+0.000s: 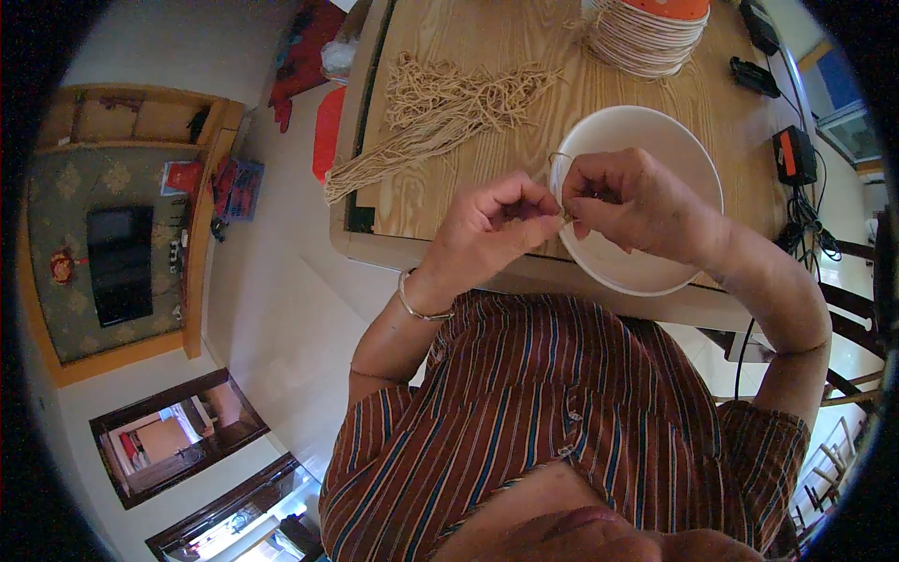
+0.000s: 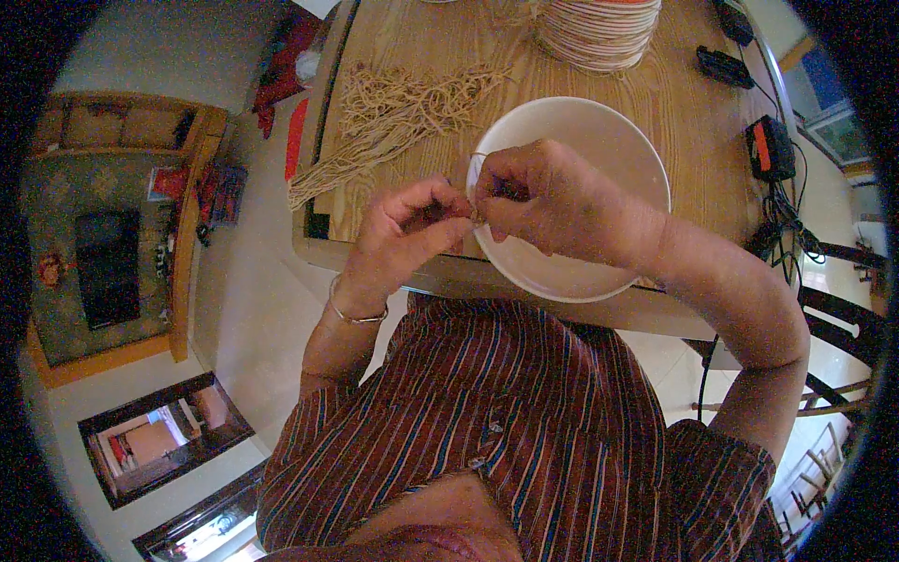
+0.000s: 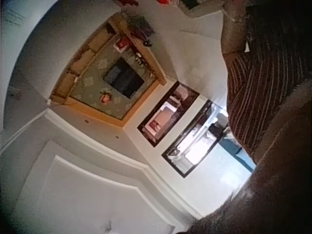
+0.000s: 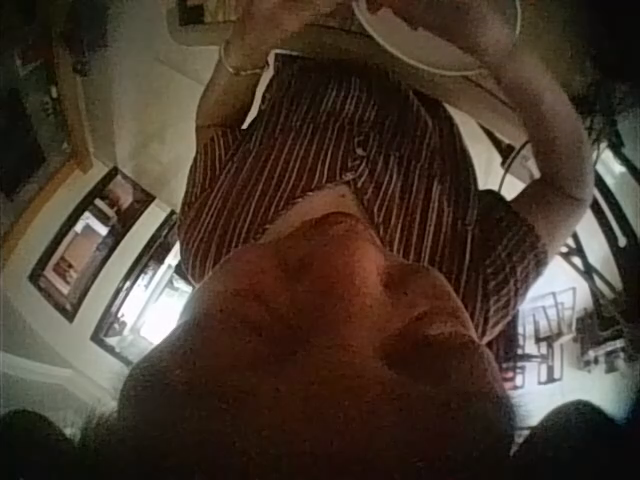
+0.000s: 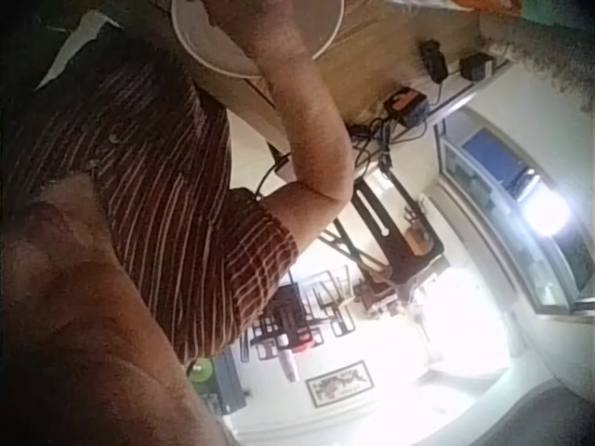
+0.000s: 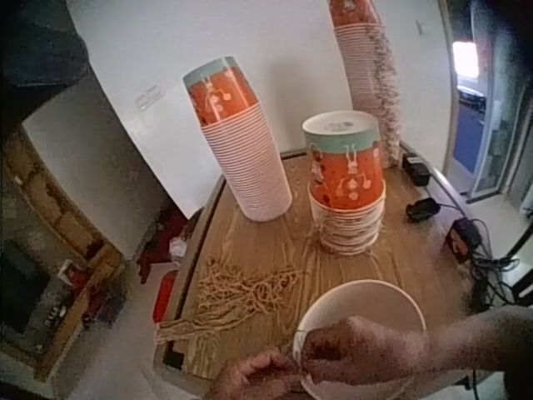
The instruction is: Threading thin strings through holes in paper cups and stacking them.
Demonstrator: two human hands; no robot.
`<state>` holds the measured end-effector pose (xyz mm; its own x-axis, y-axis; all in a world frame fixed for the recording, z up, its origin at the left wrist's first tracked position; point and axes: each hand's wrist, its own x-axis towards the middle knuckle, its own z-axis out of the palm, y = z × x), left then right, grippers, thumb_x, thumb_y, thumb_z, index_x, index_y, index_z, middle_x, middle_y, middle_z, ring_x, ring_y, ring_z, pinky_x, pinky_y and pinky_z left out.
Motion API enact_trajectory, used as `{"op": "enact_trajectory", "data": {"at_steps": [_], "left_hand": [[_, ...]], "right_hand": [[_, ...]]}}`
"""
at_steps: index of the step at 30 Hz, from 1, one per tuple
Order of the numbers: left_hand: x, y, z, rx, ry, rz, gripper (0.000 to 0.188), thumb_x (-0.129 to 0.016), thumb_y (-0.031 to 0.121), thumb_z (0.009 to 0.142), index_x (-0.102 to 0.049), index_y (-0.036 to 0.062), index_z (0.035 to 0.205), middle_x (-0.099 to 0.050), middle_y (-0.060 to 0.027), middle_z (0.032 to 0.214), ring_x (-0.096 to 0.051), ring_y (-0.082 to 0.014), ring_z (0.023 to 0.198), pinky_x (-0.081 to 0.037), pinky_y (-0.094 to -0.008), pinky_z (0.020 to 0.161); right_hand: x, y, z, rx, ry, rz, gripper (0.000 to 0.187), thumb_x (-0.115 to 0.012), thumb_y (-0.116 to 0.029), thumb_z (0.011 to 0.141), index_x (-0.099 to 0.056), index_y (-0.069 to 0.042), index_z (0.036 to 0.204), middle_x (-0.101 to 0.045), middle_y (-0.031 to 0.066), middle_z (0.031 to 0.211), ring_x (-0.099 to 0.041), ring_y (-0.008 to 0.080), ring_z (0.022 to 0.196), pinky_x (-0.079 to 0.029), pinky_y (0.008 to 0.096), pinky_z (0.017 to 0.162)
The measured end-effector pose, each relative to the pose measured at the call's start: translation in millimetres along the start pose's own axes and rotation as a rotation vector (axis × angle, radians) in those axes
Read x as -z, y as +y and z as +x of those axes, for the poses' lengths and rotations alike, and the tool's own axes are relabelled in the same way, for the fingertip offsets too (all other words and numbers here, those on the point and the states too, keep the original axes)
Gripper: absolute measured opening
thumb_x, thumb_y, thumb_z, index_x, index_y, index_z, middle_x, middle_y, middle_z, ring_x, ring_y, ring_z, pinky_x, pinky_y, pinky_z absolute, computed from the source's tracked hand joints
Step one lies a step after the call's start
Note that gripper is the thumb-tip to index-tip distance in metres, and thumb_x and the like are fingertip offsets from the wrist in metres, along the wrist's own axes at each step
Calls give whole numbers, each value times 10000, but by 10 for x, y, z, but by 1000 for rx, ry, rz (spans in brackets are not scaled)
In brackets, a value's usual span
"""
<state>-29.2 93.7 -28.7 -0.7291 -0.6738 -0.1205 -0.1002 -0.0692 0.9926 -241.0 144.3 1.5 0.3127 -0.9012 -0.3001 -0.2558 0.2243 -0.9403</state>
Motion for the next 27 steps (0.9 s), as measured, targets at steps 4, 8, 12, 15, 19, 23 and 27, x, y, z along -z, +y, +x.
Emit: {"op": "enact_trajectory", "data": {"at_steps": [4,8,12,15,19,23,27], "left_hand": [[-43,-14,2,-30,2,9,107,-698,56,854,-634,26,935,-591,27,848,-532,-29,765,-444,-185,665],[-29,-64,8,-44,24,52,102,-694,50,855,-633,23,932,-591,27,859,-532,-30,771,-447,-189,669],[-19,-73,10,-50,17,52,87,-675,43,867,-639,21,943,-599,21,853,-550,-32,758,-460,-190,658],[-1,-108,17,-25,12,-10,76,-658,53,887,-644,22,955,-609,14,831,-563,-39,728,-468,-195,645],[-5,-85,23,43,5,-82,81,-638,75,913,-647,16,968,-621,7,799,-576,-51,697,-484,-203,641],[-24,-139,20,27,20,-170,93,-636,80,917,-645,9,977,-622,6,813,-579,-55,699,-486,-203,641],[-34,-137,14,16,31,-180,101,-636,78,919,-640,7,990,-621,5,825,-577,-58,697,-484,-202,639]], "right_hand": [[15,-16,10,-24,-21,-1,89,-561,-102,902,-606,-33,870,-606,3,678,-461,30,477,-350,202,414],[48,-67,-3,-47,-29,28,95,-567,-105,900,-608,-29,860,-606,12,674,-459,36,466,-346,200,409],[90,-89,12,-202,-114,245,104,-577,-112,900,-608,-24,855,-600,20,666,-457,44,452,-348,199,404],[79,-58,3,-172,-87,205,96,-577,-103,901,-606,-18,866,-597,20,669,-465,46,462,-358,197,412],[61,87,35,26,-71,56,79,-576,-63,900,-581,-11,958,-605,25,748,-520,58,557,-415,199,493],[62,90,0,56,-73,114,163,-598,-33,888,-545,-18,1041,-606,24,839,-557,67,674,-463,217,586],[34,164,-20,251,-27,-32,245,-640,-17,865,-526,-34,1081,-586,7,883,-556,63,753,-487,234,636]]}}
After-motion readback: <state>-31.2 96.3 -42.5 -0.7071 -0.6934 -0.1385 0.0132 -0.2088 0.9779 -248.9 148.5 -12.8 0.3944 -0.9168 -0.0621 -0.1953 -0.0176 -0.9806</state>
